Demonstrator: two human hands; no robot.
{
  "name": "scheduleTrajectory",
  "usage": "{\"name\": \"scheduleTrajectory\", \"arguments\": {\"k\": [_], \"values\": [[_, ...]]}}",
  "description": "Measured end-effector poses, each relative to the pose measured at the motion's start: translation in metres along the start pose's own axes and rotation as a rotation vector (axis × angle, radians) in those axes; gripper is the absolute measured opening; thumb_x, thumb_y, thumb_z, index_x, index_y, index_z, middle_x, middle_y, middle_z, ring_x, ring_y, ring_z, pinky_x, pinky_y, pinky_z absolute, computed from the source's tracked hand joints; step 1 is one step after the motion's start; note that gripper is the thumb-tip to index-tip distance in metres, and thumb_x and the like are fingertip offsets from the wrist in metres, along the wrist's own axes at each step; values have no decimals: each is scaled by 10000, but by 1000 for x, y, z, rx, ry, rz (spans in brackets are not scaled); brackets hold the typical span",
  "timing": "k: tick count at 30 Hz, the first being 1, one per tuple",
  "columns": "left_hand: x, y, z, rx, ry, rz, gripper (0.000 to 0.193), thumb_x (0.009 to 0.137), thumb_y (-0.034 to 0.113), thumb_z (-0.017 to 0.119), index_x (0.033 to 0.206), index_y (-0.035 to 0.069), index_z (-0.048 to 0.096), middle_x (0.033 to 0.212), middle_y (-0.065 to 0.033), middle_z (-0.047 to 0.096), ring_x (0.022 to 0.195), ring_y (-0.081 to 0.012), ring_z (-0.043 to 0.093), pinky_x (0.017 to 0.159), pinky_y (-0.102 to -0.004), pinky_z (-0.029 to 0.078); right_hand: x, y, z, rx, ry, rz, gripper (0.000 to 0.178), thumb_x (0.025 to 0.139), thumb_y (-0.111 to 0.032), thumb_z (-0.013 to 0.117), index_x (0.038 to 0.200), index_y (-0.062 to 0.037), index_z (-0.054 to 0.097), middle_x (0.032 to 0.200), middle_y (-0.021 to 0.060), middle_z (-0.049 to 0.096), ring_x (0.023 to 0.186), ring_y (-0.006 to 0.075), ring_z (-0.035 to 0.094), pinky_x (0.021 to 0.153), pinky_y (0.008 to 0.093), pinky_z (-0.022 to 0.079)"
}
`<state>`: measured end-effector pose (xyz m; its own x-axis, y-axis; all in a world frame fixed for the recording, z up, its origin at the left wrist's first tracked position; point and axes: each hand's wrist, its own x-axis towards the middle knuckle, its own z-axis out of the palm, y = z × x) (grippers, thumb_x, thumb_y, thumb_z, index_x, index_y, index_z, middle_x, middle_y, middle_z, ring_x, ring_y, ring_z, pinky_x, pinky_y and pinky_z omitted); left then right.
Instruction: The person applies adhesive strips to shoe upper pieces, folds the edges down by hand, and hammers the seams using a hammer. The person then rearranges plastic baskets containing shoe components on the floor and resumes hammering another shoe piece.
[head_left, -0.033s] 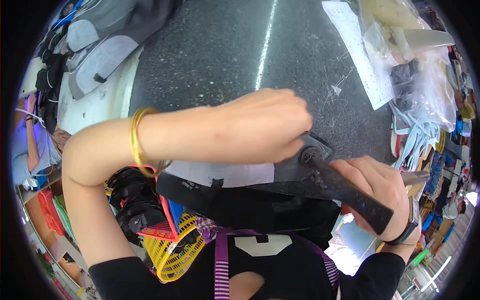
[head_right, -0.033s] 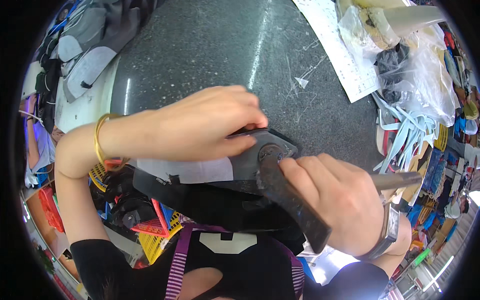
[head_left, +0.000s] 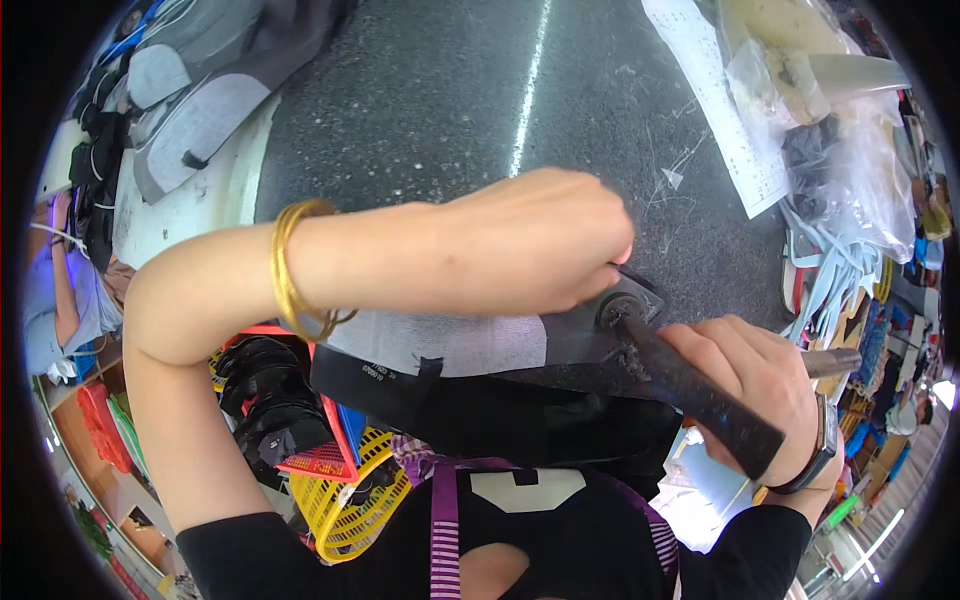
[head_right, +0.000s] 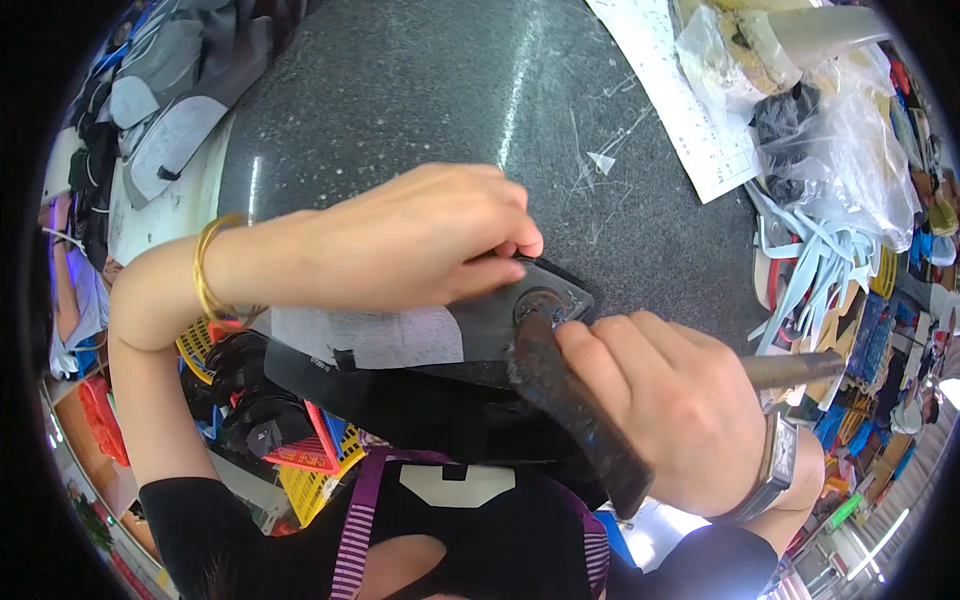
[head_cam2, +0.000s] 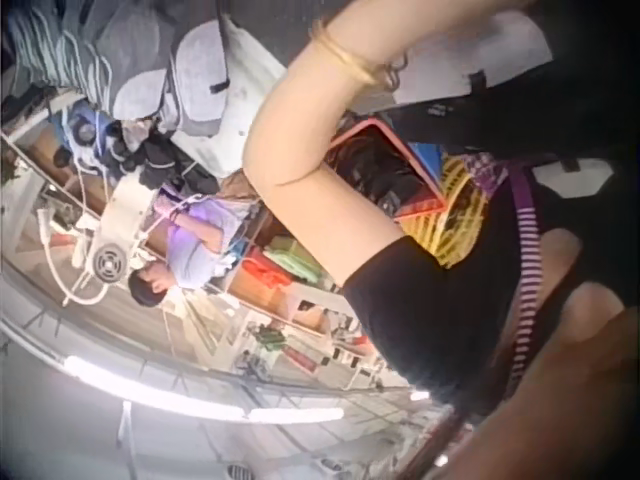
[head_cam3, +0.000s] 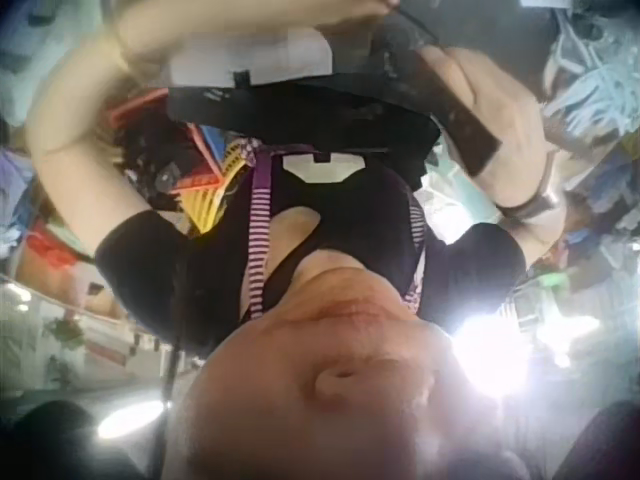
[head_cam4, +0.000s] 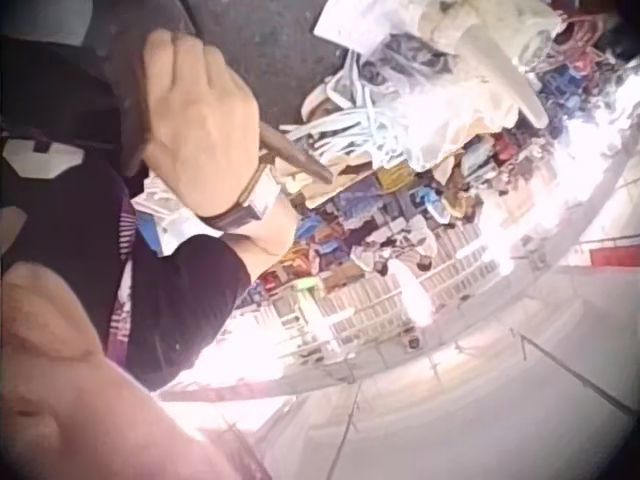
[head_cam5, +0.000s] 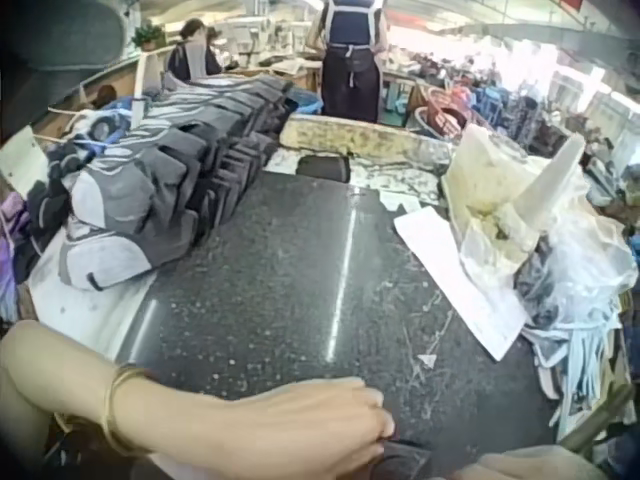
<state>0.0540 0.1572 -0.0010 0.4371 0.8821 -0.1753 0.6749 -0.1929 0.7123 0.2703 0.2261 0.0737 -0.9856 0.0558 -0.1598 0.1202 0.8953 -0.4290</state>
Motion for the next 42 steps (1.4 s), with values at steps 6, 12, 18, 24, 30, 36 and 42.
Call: {"name": "scheduleTrajectory", "arguments": {"k": [6,12,18,24,30,36,42], "values": [[11,-32,7,-14,151,370,98,782,92,660,848,32,621,854,-51,620,782,-244,608,641,-354,496,-4,4,10,-44,20,69,289,717,-156,609,963,-14,551,722,60,452,614,213,537,542,338,452],[7,-39,6,312,211,573,124,741,119,668,853,78,632,864,9,592,672,-135,554,491,-275,467,-1,10,-2,218,194,430,176,714,21,639,888,24,614,889,144,621,744,324,618,655,342,472],[-4,-30,4,379,252,539,208,714,117,663,914,61,643,934,-24,599,688,-165,548,545,-282,461,14,-5,-3,53,-49,535,234,704,-37,676,930,-67,622,905,98,616,888,308,592,791,368,441],[-27,-27,25,151,304,374,264,715,91,668,972,29,653,964,-72,610,736,-205,570,613,-318,464,12,11,0,49,-37,428,241,710,-28,658,947,-43,621,938,119,613,894,337,586,792,385,441],[-39,3,17,346,142,280,320,689,55,667,1006,15,651,989,-86,610,781,-233,592,608,-311,483,23,9,1,55,-35,356,235,714,-122,670,930,-55,607,906,112,596,872,348,573,779,384,419],[-50,-24,19,12,259,251,353,674,27,660,1025,9,638,987,-79,598,758,-226,569,598,-307,497,27,5,-2,-50,11,353,240,709,-103,644,936,-47,590,889,125,577,840,351,562,756,381,416],[-63,2,19,435,97,264,322,709,80,680,1028,41,651,977,-76,608,809,-252,596,658,-343,521,41,-16,0,56,-98,353,164,728,-53,626,879,-30,567,821,135,566,809,352,566,702,367,426]]}}
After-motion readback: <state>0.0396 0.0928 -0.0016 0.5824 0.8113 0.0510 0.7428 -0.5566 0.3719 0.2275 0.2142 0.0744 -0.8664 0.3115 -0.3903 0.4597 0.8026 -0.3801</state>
